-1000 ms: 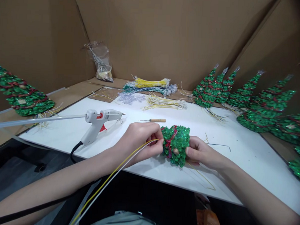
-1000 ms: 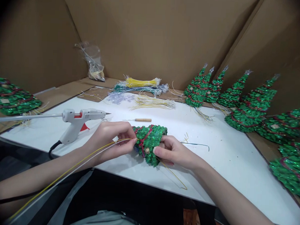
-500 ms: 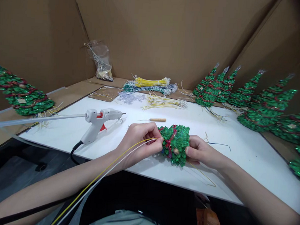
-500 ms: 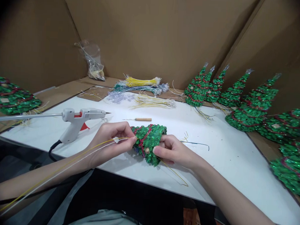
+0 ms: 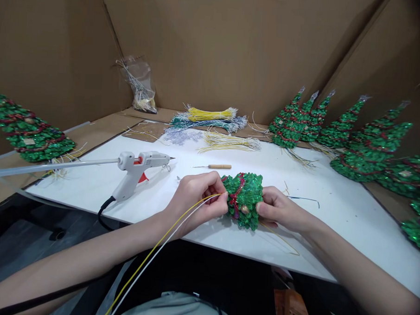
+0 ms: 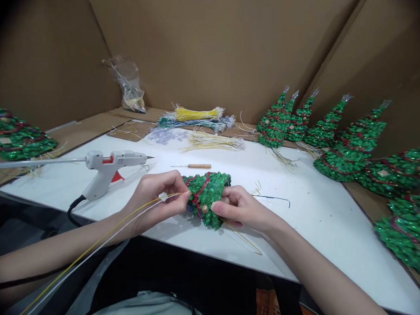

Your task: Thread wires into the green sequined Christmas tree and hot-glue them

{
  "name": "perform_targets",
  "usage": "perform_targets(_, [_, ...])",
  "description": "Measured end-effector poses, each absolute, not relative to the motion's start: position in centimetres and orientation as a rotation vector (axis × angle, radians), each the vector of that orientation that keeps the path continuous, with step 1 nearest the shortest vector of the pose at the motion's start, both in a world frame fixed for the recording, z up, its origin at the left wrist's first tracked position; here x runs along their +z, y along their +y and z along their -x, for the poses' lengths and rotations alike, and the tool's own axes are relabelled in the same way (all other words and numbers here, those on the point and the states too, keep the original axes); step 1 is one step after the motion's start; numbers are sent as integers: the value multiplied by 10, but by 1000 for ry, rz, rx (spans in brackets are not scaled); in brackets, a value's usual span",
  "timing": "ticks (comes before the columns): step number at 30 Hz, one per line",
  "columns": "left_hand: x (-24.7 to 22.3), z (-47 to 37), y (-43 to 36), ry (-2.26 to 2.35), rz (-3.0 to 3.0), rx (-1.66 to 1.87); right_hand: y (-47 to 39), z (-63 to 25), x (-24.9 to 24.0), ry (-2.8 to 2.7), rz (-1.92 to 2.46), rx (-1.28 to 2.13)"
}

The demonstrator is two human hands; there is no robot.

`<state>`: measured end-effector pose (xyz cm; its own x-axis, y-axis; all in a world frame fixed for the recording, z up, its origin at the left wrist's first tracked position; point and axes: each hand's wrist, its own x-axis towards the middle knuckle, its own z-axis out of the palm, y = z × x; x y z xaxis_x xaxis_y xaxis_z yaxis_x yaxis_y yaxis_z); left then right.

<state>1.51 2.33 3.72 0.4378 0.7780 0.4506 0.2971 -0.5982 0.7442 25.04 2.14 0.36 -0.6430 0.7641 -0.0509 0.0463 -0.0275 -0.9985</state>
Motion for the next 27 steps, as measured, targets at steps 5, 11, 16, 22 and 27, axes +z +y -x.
perform_targets(5, [41, -14, 23, 943, -2040, 995, 21, -250, 4, -1690, 866, 1716])
perform_targets(11, [42, -15, 27, 936, -2022, 958, 21, -250, 4, -1696, 863, 1709])
perform_targets(16, [42, -13, 28, 943, -2050, 938, 20, -249, 5, -1712, 863, 1700])
perform_targets(22, [48, -7, 26, 918, -2042, 891, 20, -251, 5, -1708, 901, 1715])
perform_targets(27, [60, 6, 30, 920, -1965, 990, 21, -253, 4, -1656, 895, 1734])
